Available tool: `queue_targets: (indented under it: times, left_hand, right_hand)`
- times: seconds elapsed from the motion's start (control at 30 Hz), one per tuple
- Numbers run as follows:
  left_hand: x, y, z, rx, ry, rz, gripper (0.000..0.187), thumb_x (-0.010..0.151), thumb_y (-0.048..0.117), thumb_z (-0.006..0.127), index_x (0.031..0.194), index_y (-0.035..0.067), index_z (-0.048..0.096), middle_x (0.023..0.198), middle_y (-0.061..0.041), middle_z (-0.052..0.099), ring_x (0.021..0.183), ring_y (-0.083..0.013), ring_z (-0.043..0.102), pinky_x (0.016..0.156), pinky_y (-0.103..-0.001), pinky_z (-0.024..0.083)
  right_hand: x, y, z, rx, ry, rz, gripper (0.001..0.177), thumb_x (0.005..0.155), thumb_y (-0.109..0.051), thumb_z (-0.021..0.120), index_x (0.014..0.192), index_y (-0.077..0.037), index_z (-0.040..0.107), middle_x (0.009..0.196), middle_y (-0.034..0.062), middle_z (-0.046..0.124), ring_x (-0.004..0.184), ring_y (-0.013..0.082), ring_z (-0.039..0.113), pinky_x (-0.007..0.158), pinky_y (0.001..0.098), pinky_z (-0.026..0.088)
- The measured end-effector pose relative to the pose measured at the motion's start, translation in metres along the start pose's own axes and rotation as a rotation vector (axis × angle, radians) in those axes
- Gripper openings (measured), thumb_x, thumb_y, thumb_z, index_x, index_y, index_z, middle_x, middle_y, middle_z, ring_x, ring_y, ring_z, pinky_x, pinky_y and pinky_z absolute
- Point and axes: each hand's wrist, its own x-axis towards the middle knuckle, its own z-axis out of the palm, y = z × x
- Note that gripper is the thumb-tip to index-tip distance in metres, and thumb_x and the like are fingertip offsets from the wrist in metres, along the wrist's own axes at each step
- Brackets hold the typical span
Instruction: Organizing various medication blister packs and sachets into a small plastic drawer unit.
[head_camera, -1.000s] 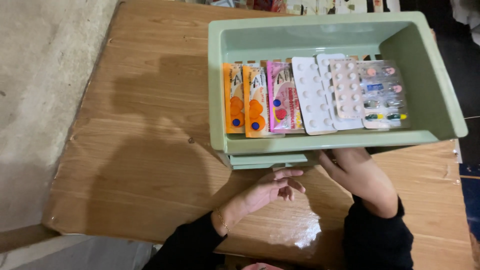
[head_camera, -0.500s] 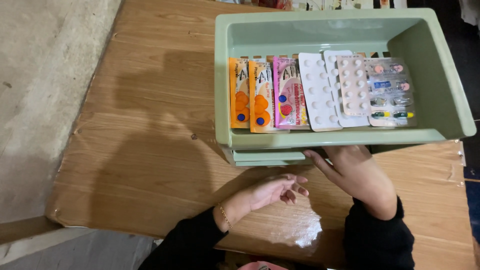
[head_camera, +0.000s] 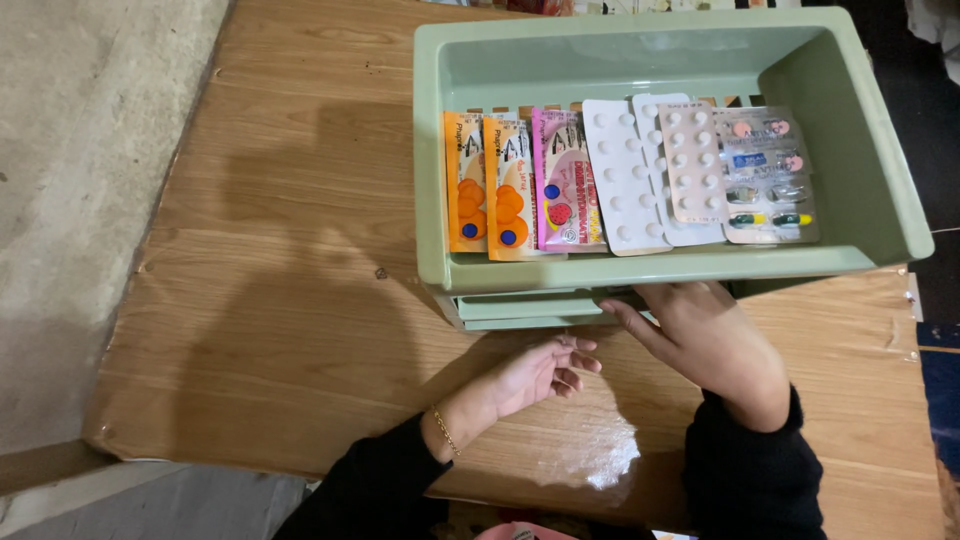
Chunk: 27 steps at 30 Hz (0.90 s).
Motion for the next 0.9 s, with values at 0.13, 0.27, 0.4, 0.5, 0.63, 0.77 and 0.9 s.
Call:
queue_targets:
  times: [0.13,0.27,0.4,0.5,0.63,0.77,0.9]
  left_hand:
    - [0.001,0.0,0.0,0.018,0.017,-0.015,0.042,0.113,0.033,0.038,0.144,0.008,0.052,0.13,-0.01,0.065,0.096,-0.0138,0.065,0.086,-0.03,0.053]
    - [0.002,-0.003,-0.002,-0.008,0.024,-0.008,0.041,0.113,0.032,0.038,0.144,0.009,0.052,0.13,-0.01,0.066,0.096,-0.0143,0.064,0.085,-0.03,0.053]
    - [0.008,-0.02,-0.023,-0.123,0.03,0.021,0.029,0.116,0.033,0.04,0.134,0.011,0.045,0.133,-0.016,0.066,0.102,-0.0181,0.065,0.091,-0.033,0.054]
    - [0.009,-0.008,-0.01,-0.124,0.101,-0.01,0.037,0.112,0.033,0.043,0.139,0.009,0.047,0.125,-0.016,0.067,0.096,-0.019,0.064,0.089,-0.034,0.054]
    - [0.006,0.004,0.005,-0.103,0.121,-0.033,0.045,0.107,0.036,0.044,0.142,0.009,0.049,0.119,-0.014,0.068,0.095,-0.018,0.063,0.087,-0.033,0.054]
    - [0.007,0.004,0.006,-0.129,0.144,0.0,0.046,0.105,0.037,0.048,0.139,0.007,0.049,0.118,-0.013,0.068,0.093,-0.0187,0.063,0.087,-0.033,0.054]
    - [0.008,0.006,0.009,-0.131,0.264,0.007,0.039,0.106,0.04,0.053,0.13,0.01,0.045,0.116,-0.014,0.068,0.092,-0.0184,0.061,0.087,-0.033,0.053]
  right_hand:
    - [-0.001,0.0,-0.001,-0.027,-0.024,0.036,0.036,0.095,-0.033,0.065,0.104,0.001,0.066,0.092,0.0251,0.069,0.088,0.046,0.064,0.078,0.0517,0.051]
    - [-0.008,-0.003,-0.006,-0.005,0.073,-0.031,0.032,0.093,-0.028,0.067,0.106,0.001,0.067,0.099,0.0238,0.067,0.091,0.0443,0.064,0.079,0.0508,0.05]
    - [-0.022,0.001,-0.014,-0.051,0.082,0.028,0.028,0.092,-0.023,0.066,0.108,-0.001,0.069,0.102,0.0217,0.066,0.094,0.0436,0.062,0.083,0.0503,0.048]
    - [-0.027,-0.007,-0.028,-0.029,0.102,0.003,0.031,0.093,-0.025,0.066,0.111,0.0,0.067,0.108,0.0197,0.066,0.102,0.0408,0.062,0.09,0.0479,0.049]
    - [-0.026,-0.014,-0.027,-0.067,0.043,-0.046,0.043,0.089,-0.03,0.068,0.118,0.001,0.066,0.113,0.0204,0.066,0.104,0.0401,0.062,0.093,0.0466,0.049]
    - [-0.025,-0.012,-0.021,-0.139,0.01,-0.081,0.052,0.088,-0.035,0.066,0.123,0.004,0.064,0.116,0.0231,0.066,0.106,0.0401,0.063,0.094,0.0449,0.049]
    - [-0.024,-0.012,-0.018,-0.155,-0.06,-0.017,0.05,0.089,-0.039,0.066,0.118,0.002,0.066,0.114,0.0216,0.068,0.103,0.0386,0.063,0.091,0.0447,0.051]
